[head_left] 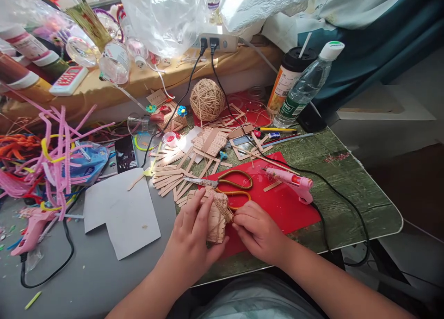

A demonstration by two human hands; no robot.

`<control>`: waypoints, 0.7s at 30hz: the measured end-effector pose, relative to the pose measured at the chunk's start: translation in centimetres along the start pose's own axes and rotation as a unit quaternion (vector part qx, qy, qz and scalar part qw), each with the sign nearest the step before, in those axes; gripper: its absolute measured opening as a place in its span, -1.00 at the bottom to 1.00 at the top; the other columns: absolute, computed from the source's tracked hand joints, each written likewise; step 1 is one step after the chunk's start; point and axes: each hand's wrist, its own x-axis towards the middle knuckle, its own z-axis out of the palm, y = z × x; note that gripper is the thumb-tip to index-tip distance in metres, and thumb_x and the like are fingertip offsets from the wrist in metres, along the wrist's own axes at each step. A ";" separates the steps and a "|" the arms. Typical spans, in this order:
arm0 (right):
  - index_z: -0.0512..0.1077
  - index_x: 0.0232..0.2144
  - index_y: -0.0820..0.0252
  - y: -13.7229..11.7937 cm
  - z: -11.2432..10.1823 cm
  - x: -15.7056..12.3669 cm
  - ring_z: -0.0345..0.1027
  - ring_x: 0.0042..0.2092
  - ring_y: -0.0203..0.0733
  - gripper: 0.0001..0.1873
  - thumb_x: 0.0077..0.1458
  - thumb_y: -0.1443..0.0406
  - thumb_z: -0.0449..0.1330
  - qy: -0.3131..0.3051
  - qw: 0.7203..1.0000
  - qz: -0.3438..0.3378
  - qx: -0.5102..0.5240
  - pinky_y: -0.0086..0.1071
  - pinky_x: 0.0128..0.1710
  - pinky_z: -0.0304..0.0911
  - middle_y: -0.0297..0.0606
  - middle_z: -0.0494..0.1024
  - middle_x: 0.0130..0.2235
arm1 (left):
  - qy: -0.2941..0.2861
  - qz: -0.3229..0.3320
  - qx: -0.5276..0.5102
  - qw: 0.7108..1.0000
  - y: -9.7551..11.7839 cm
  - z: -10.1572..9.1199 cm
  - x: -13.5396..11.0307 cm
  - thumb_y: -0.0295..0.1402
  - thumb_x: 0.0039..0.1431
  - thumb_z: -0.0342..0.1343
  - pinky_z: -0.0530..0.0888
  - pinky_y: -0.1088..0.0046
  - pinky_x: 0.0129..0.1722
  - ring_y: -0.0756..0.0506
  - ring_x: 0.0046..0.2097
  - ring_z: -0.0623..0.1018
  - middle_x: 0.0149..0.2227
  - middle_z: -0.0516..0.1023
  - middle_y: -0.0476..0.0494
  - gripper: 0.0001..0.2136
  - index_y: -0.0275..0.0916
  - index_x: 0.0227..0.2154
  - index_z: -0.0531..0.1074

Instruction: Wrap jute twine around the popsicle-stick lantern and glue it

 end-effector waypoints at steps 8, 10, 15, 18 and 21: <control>0.43 -0.21 0.12 0.0 0.1 -0.1 0.24 -0.20 -0.08 -0.85 0.44 0.40 0.10 -0.007 1.000 0.005 -0.006 -0.13 -0.15 0.26 -0.19 0.52 -0.26 | -0.004 -0.011 -0.007 1.000 0.1 0.0 0.3 -0.33 0.25 0.31 0.30 -0.09 0.46 -0.39 0.46 0.28 0.43 0.30 -0.43 -0.15 -0.29 0.50 0.02; 0.42 -0.23 0.12 0.0 0.1 0.0 0.24 -0.20 -0.08 -0.83 0.44 0.40 0.09 -0.007 1.000 0.008 -0.006 -0.13 -0.15 0.26 -0.19 0.52 -0.27 | -0.006 -0.014 -0.011 1.000 0.1 0.0 0.3 -0.34 0.26 0.30 0.30 -0.09 0.47 -0.38 0.47 0.27 0.43 0.30 -0.41 -0.16 -0.27 0.50 0.03; 0.42 -0.24 0.12 0.0 0.1 0.1 0.27 -0.17 -0.06 -0.83 0.44 0.40 0.10 0.000 1.000 0.017 -0.007 -0.14 -0.14 0.25 -0.18 0.53 -0.24 | -0.023 -0.010 -0.014 1.000 0.1 -0.2 0.2 -0.34 0.28 0.30 0.31 -0.13 0.45 -0.40 0.47 0.24 0.46 0.25 -0.39 -0.30 -0.19 0.43 0.19; 0.43 -0.23 0.12 0.1 0.1 0.0 0.29 -0.16 -0.05 -0.84 0.44 0.40 0.10 0.004 1.000 0.017 -0.006 -0.14 -0.13 0.25 -0.16 0.54 -0.22 | -0.016 0.006 -0.016 1.000 0.0 -0.4 0.2 -0.35 0.30 0.31 0.34 -0.16 0.42 -0.41 0.47 0.24 0.48 0.21 -0.37 -0.43 -0.11 0.33 0.35; 0.44 -0.24 0.11 0.1 0.1 0.1 0.28 -0.18 -0.06 -0.83 0.45 0.39 0.11 0.001 1.000 0.025 -0.007 -0.14 -0.13 0.25 -0.18 0.53 -0.25 | -0.005 0.015 -0.018 1.000 -0.2 -0.4 0.2 -0.34 0.29 0.33 0.34 -0.15 0.42 -0.41 0.46 0.26 0.48 0.21 -0.36 -0.45 -0.08 0.30 0.39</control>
